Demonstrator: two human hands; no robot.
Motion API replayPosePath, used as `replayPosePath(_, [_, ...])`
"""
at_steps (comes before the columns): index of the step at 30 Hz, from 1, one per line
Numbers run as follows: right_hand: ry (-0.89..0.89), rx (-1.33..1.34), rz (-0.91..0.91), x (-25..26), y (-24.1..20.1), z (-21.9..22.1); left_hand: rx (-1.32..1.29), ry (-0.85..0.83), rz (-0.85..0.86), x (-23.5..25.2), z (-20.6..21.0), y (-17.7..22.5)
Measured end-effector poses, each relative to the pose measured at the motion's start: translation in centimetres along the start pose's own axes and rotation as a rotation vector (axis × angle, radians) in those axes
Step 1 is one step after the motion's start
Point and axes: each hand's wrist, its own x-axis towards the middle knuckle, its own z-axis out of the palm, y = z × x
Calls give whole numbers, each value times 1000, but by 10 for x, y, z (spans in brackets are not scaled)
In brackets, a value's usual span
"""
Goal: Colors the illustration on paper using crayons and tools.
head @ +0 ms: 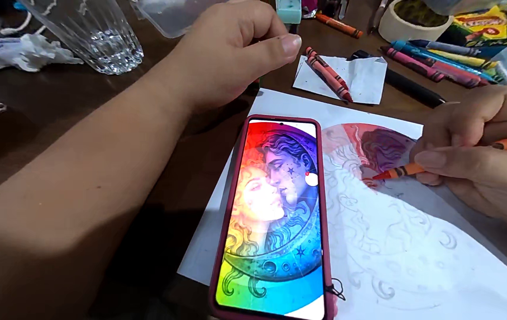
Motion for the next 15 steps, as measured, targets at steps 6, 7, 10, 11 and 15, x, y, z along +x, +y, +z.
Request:
replayPosePath(6, [67,-44,47,0,-8,8,-37,-13,-18,-1,2,0])
replayPosePath(7, [86,-51,59,0,-9,8,-53,-8,-27,-1,2,0])
replayPosePath(10, [100,-50,89,0,-11,8,-95,10,3,0,4,-5])
replayPosePath(11, [92,-49,92,0,-11,8,-102,15,21,1,4,-7])
replayPosePath(15, [76,-55,99,1,-11,7,-106,43,49,1,5,-11])
